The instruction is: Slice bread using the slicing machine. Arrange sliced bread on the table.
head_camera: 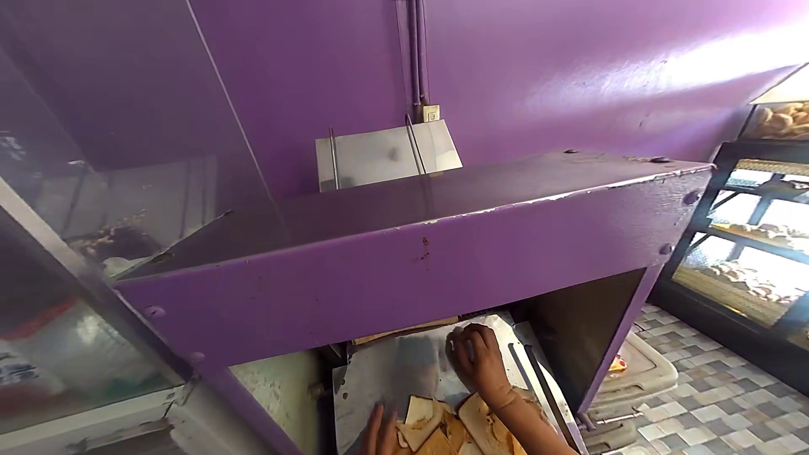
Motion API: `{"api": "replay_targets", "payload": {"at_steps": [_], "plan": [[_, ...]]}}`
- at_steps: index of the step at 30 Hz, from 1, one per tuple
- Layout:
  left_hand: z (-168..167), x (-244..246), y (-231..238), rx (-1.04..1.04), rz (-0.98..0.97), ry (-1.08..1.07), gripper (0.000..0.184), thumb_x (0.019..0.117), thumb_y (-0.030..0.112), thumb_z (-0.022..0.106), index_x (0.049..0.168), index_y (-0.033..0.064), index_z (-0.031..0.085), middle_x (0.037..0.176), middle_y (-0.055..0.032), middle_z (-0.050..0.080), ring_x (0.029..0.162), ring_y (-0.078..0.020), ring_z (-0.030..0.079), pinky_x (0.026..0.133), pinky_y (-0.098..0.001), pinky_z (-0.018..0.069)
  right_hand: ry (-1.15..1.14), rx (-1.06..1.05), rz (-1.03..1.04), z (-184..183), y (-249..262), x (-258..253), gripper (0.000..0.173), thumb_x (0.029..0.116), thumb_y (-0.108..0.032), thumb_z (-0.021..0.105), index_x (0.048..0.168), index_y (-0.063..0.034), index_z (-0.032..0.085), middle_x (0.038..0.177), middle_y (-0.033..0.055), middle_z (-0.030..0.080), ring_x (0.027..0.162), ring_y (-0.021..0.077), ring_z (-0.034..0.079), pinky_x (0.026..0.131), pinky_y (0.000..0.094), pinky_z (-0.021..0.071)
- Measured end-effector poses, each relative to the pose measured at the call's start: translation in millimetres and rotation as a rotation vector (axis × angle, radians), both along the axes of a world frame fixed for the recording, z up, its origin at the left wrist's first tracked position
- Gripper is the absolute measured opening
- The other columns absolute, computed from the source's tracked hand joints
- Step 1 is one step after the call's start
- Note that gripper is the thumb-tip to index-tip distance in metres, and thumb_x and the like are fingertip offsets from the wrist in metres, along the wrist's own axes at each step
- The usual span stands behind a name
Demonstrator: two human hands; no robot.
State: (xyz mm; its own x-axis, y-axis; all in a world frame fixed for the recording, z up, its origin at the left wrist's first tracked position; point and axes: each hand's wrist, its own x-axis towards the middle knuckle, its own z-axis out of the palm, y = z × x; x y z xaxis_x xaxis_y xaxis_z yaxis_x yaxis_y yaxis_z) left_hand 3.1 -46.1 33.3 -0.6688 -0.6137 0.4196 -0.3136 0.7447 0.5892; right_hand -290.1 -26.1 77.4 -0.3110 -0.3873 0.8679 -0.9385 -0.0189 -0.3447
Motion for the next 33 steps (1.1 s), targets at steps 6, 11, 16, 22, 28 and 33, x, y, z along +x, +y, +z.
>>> {"api": "replay_targets", "payload": {"at_steps": [6, 11, 16, 22, 28, 33], "plan": [[69, -39, -14, 0.327, 0.163, 0.177, 0.078, 0.0971, 0.028, 0.057, 0.154, -0.0144, 0.025, 0.161, -0.0367, 0.022, 0.152, -0.0474, 0.021, 0.124, -0.0547, 0.0215, -0.195, 0.051, 0.028, 3, 5, 2, 0.019, 0.0898, -0.016, 0.066, 0.089, 0.0015, 0.072, 0.098, 0.0201, 0.07, 0.097, 0.039, 0.068, 0.086, 0.051, 0.0558], [88, -59, -30, 0.59, 0.276, 0.308, 0.088, 0.095, 0.027, 0.059, 0.161, -0.005, 0.011, 0.165, -0.0321, 0.012, 0.154, -0.0423, 0.016, 0.123, -0.0534, 0.0219, -0.27, 0.049, 0.035, 12, 0, 5, 0.017, 0.0909, -0.014, 0.066, 0.096, 0.0015, 0.073, 0.097, 0.0186, 0.07, 0.098, 0.038, 0.068, 0.089, 0.0508, 0.0552], [93, -68, -30, 0.618, 0.308, 0.37, 0.09, 0.0951, 0.02, 0.061, 0.161, -0.0052, 0.006, 0.166, -0.0315, 0.008, 0.155, -0.0411, 0.013, 0.124, -0.0506, 0.0209, -0.3, 0.037, 0.051, 8, 1, 3, 0.02, 0.0949, -0.013, 0.062, 0.094, 0.0027, 0.074, 0.098, 0.0207, 0.071, 0.098, 0.0392, 0.068, 0.09, 0.0524, 0.0544], [92, -70, -35, 0.614, 0.354, 0.409, 0.093, 0.0929, 0.018, 0.064, 0.16, -0.0073, 0.004, 0.166, -0.0321, 0.007, 0.156, -0.0391, 0.012, 0.126, -0.047, 0.0171, -0.38, 0.052, 0.096, 9, 3, 5, 0.03, 0.0983, -0.021, 0.056, 0.098, 0.0025, 0.074, 0.1, 0.021, 0.07, 0.101, 0.04, 0.066, 0.091, 0.055, 0.052], [95, -76, -42, 0.624, 0.384, 0.482, 0.096, 0.0912, 0.014, 0.065, 0.161, -0.0046, 0.001, 0.166, -0.0317, 0.007, 0.155, -0.0395, 0.013, 0.125, -0.0479, 0.0183, -0.406, 0.044, 0.095, 8, 6, 7, 0.028, 0.0967, -0.021, 0.059, 0.093, 0.0041, 0.071, 0.094, 0.0201, 0.069, 0.094, 0.0367, 0.067, 0.085, 0.0508, 0.054], [97, -81, -54, 0.607, 0.393, 0.537, 0.097, 0.091, 0.01, 0.066, 0.161, -0.0049, 0.0, 0.167, -0.0302, 0.004, 0.156, -0.0379, 0.012, 0.125, -0.0469, 0.0174, -0.601, 0.127, 0.147, 11, 12, 11, 0.028, 0.0997, -0.019, 0.057, 0.098, 0.0028, 0.074, 0.096, 0.0173, 0.07, 0.096, 0.031, 0.066, 0.088, 0.0467, 0.0527]]}}
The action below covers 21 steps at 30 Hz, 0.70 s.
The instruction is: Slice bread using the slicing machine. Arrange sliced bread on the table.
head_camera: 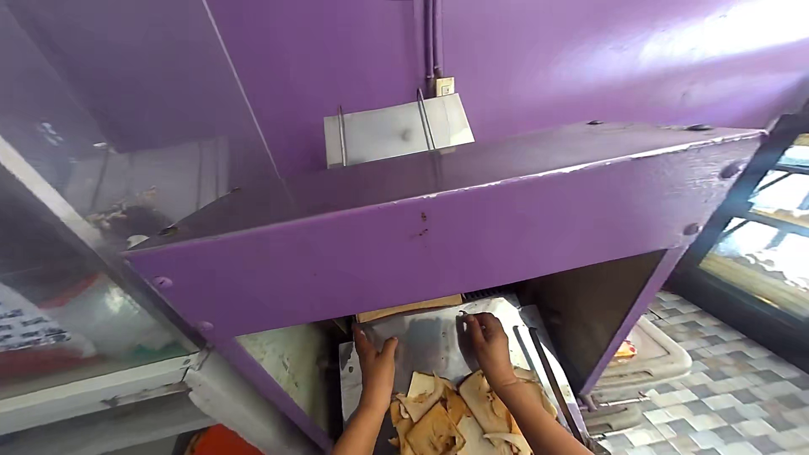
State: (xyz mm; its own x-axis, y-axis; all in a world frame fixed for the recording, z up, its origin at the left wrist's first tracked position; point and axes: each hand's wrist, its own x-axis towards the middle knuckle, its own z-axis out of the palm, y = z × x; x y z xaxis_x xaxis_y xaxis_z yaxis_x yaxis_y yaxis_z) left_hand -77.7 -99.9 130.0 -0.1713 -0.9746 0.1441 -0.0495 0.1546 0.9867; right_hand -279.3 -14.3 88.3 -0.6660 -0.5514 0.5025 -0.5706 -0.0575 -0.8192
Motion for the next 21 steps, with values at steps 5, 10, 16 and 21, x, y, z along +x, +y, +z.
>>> {"api": "replay_targets", "payload": {"at_steps": [5, 10, 16, 21], "plan": [[5, -6, -4, 0.032, 0.01, 0.086, 0.097, 0.0905, 0.003, 0.066, 0.161, -0.0021, -0.001, 0.167, -0.0283, 0.004, 0.156, -0.0374, 0.012, 0.125, -0.0479, 0.0197, -0.384, 0.098, 0.214, 6, -7, 7, 0.045, 0.1027, -0.014, 0.056, 0.143, 0.0046, 0.051, 0.14, 0.0251, 0.056, 0.122, 0.0295, 0.061, 0.104, 0.0412, 0.0501], [8, -7, -6, 0.034, -0.005, 0.091, 0.092, 0.089, -0.003, 0.064, 0.162, -0.0002, 0.007, 0.168, -0.0251, 0.01, 0.155, -0.0348, 0.017, 0.124, -0.0468, 0.0209, -0.427, 0.156, 0.236, 10, -13, 15, 0.055, 0.0986, -0.011, 0.062, 0.15, -0.0004, 0.045, 0.149, 0.0272, 0.045, 0.127, 0.0353, 0.056, 0.105, 0.0454, 0.0487], [11, 1, -3, 0.077, -0.018, 0.019, 0.086, 0.0896, -0.003, 0.063, 0.161, 0.0037, 0.016, 0.166, -0.0234, 0.019, 0.15, -0.0372, 0.026, 0.119, -0.0537, 0.0287, -0.385, 0.104, 0.226, 9, -16, 25, 0.071, 0.0935, -0.007, 0.067, 0.157, -0.0024, 0.034, 0.151, 0.0257, 0.045, 0.126, 0.0384, 0.056, 0.101, 0.051, 0.05], [16, 6, -2, 0.084, -0.065, -0.043, 0.08, 0.0903, -0.007, 0.058, 0.16, 0.0038, 0.019, 0.165, -0.0219, 0.021, 0.148, -0.0367, 0.03, 0.116, -0.0524, 0.0329, -0.388, 0.114, 0.186, 17, -16, 32, 0.07, 0.0889, -0.007, 0.07, 0.153, -0.0042, 0.042, 0.147, 0.0284, 0.046, 0.13, 0.0432, 0.051, 0.104, 0.0552, 0.0467]]}}
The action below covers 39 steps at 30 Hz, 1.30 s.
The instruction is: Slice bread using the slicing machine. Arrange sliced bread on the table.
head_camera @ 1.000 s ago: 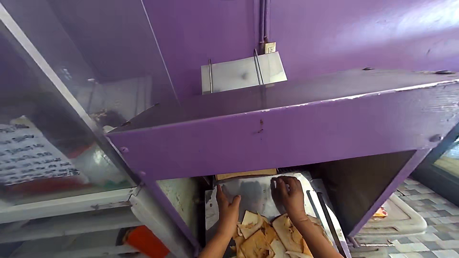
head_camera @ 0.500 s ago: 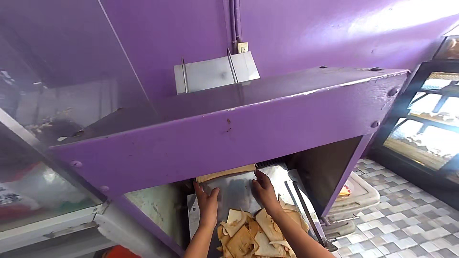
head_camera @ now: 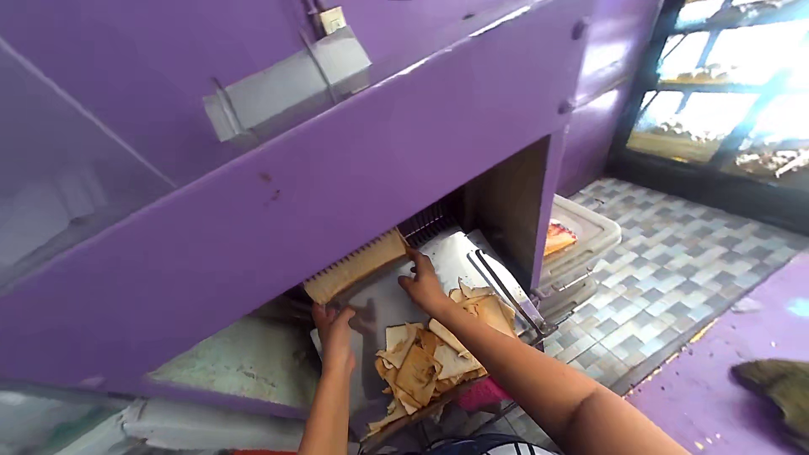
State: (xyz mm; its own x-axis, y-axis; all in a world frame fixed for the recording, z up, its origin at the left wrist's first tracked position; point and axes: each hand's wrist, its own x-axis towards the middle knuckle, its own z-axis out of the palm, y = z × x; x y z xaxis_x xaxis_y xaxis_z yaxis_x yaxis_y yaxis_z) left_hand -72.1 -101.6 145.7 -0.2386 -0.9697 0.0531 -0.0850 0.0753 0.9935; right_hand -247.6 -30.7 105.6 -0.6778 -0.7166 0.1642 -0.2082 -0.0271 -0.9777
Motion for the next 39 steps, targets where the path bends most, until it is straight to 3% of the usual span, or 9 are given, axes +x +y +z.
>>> {"api": "replay_targets", "payload": {"at_steps": [6, 9, 14, 20, 25, 30, 34, 39], "plan": [[13, 0, 4, -0.007, 0.002, -0.094, 0.071, 0.0891, -0.009, 0.049, 0.156, -0.0024, 0.026, 0.16, -0.0244, 0.027, 0.139, -0.0339, 0.037, 0.111, -0.0483, 0.0351, 0.024, 0.031, -0.007, 21, 4, 6, 0.065, 0.0875, -0.006, 0.071, 0.148, -0.0035, 0.049, 0.15, 0.0277, 0.044, 0.137, 0.047, 0.043, 0.11, 0.0592, 0.0401], [20, 0, 6, 0.0, 0.001, -0.13, 0.066, 0.0927, -0.008, 0.045, 0.155, -0.0013, 0.026, 0.159, -0.0237, 0.029, 0.134, -0.0327, 0.041, 0.108, -0.0463, 0.0388, 0.04, -0.001, -0.003, 23, 3, 8, 0.062, 0.0876, -0.006, 0.071, 0.146, -0.0042, 0.051, 0.154, 0.0226, 0.043, 0.138, 0.045, 0.043, 0.109, 0.0592, 0.041], [22, 0, 5, 0.001, -0.018, -0.165, 0.066, 0.0928, -0.007, 0.044, 0.155, -0.0006, 0.025, 0.159, -0.0234, 0.028, 0.133, -0.0326, 0.043, 0.105, -0.0458, 0.0404, 0.056, -0.035, 0.021, 24, 5, 8, 0.061, 0.0896, -0.006, 0.068, 0.147, -0.0016, 0.049, 0.155, 0.0213, 0.043, 0.14, 0.0443, 0.041, 0.11, 0.0591, 0.0392], [15, 1, -1, 0.017, -0.031, -0.127, 0.066, 0.0925, -0.006, 0.047, 0.155, -0.0002, 0.025, 0.158, -0.0244, 0.029, 0.128, -0.0316, 0.046, 0.1, -0.0434, 0.0438, 0.008, -0.047, 0.085, 18, 6, -3, 0.063, 0.0904, -0.004, 0.066, 0.149, -0.0009, 0.045, 0.152, 0.0211, 0.048, 0.14, 0.0404, 0.044, 0.114, 0.0558, 0.0379], [14, -1, -7, 0.053, -0.012, -0.09, 0.067, 0.0931, -0.007, 0.05, 0.155, 0.001, 0.026, 0.155, -0.0241, 0.033, 0.128, -0.0328, 0.045, 0.102, -0.0476, 0.0421, -0.036, -0.063, 0.101, 15, 1, -13, 0.066, 0.0893, -0.003, 0.068, 0.15, -0.0024, 0.043, 0.146, 0.0247, 0.051, 0.127, 0.0398, 0.056, 0.106, 0.0546, 0.046], [13, -1, -9, 0.048, -0.018, -0.106, 0.061, 0.0906, -0.007, 0.049, 0.15, -0.0031, 0.035, 0.151, -0.0246, 0.038, 0.127, -0.0334, 0.044, 0.102, -0.0505, 0.0397, 0.038, 0.007, 0.131, 17, 2, -17, 0.075, 0.0884, -0.002, 0.07, 0.156, -0.0061, 0.038, 0.153, 0.0226, 0.042, 0.133, 0.0404, 0.049, 0.105, 0.054, 0.0462], [10, 1, -11, -0.009, -0.036, -0.159, 0.067, 0.0851, -0.009, 0.05, 0.15, -0.0047, 0.035, 0.153, -0.0284, 0.036, 0.133, -0.038, 0.042, 0.106, -0.0532, 0.0381, 0.09, 0.077, 0.111, 19, 5, -21, 0.071, 0.0871, -0.002, 0.07, 0.153, -0.0083, 0.044, 0.153, 0.0209, 0.045, 0.136, 0.0417, 0.046, 0.109, 0.0565, 0.0422], [3, 6, -15, -0.049, -0.034, -0.2, 0.071, 0.0829, -0.01, 0.052, 0.151, -0.0059, 0.034, 0.152, -0.0322, 0.036, 0.129, -0.0403, 0.044, 0.103, -0.051, 0.0409, 0.136, 0.191, 0.101, 22, 8, -21, 0.069, 0.0881, -0.006, 0.07, 0.153, -0.0114, 0.045, 0.154, 0.018, 0.044, 0.136, 0.0433, 0.044, 0.107, 0.0614, 0.0398]]}}
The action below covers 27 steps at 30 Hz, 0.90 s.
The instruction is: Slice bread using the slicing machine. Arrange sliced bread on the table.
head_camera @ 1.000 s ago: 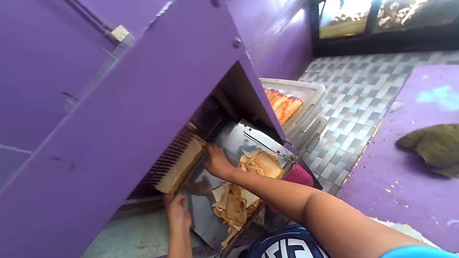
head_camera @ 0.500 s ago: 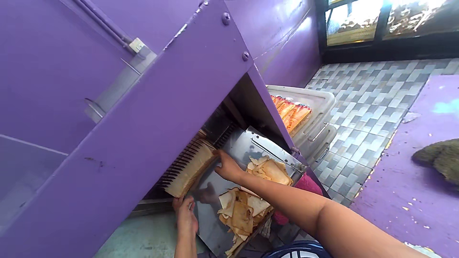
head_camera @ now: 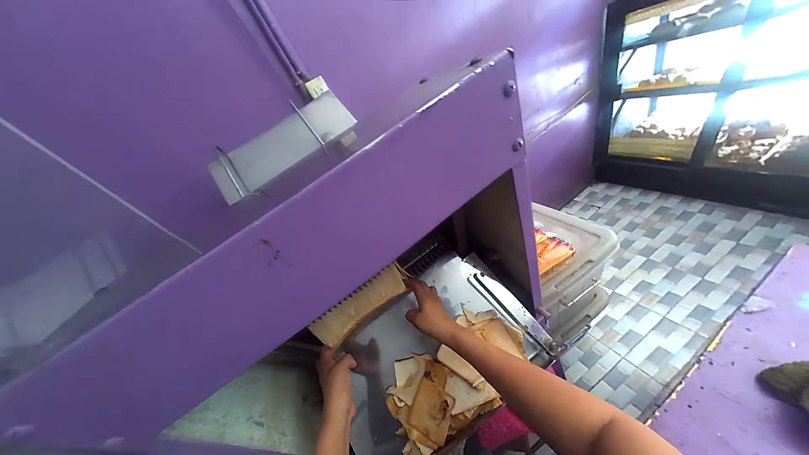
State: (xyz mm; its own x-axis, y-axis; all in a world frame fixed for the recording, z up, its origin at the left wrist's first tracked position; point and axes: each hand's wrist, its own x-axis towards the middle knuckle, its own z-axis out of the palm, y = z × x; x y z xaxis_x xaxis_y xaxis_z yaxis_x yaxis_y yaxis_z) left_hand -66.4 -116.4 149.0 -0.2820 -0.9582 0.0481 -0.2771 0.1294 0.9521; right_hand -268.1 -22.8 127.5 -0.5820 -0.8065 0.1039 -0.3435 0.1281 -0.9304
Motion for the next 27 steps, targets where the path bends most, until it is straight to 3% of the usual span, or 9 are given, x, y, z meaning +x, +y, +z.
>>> {"api": "replay_targets", "payload": {"at_steps": [8, 16, 20, 27], "plan": [[-3, 2, 0, -0.02, 0.001, -0.039, 0.081, 0.0784, -0.014, 0.054, 0.155, -0.0065, 0.028, 0.159, -0.0314, 0.026, 0.145, -0.0414, 0.032, 0.116, -0.0515, 0.0335, 0.014, 0.008, 0.014, -4, 1, -3, 0.071, 0.0859, -0.003, 0.068, 0.152, -0.0078, 0.044, 0.155, 0.0184, 0.044, 0.139, 0.0412, 0.041, 0.113, 0.0571, 0.0366], [-10, 3, -4, -0.023, -0.011, 0.015, 0.079, 0.0787, -0.015, 0.053, 0.153, -0.0053, 0.029, 0.158, -0.0278, 0.033, 0.143, -0.0351, 0.038, 0.113, -0.0483, 0.0377, -0.105, 0.034, 0.03, -2, 3, -4, 0.078, 0.0851, 0.0, 0.066, 0.157, -0.0131, 0.038, 0.145, 0.0281, 0.046, 0.13, 0.0407, 0.05, 0.105, 0.0518, 0.0457], [-11, 4, -5, -0.033, -0.024, 0.027, 0.074, 0.0798, -0.014, 0.053, 0.151, -0.0064, 0.032, 0.155, -0.028, 0.037, 0.141, -0.0343, 0.041, 0.112, -0.0467, 0.0397, -0.144, 0.002, 0.072, -7, 2, -7, 0.076, 0.0857, 0.0, 0.063, 0.156, -0.0097, 0.036, 0.142, 0.0263, 0.051, 0.124, 0.0369, 0.056, 0.1, 0.0501, 0.0491], [-12, 6, -5, -0.015, -0.047, 0.116, 0.074, 0.0777, -0.015, 0.052, 0.149, -0.0082, 0.032, 0.154, -0.0285, 0.038, 0.143, -0.0335, 0.04, 0.115, -0.0435, 0.038, -0.164, -0.041, 0.086, -14, 3, -9, 0.077, 0.083, 0.0, 0.061, 0.155, -0.0072, 0.036, 0.152, 0.0233, 0.044, 0.127, 0.0339, 0.055, 0.101, 0.0467, 0.0491]]}}
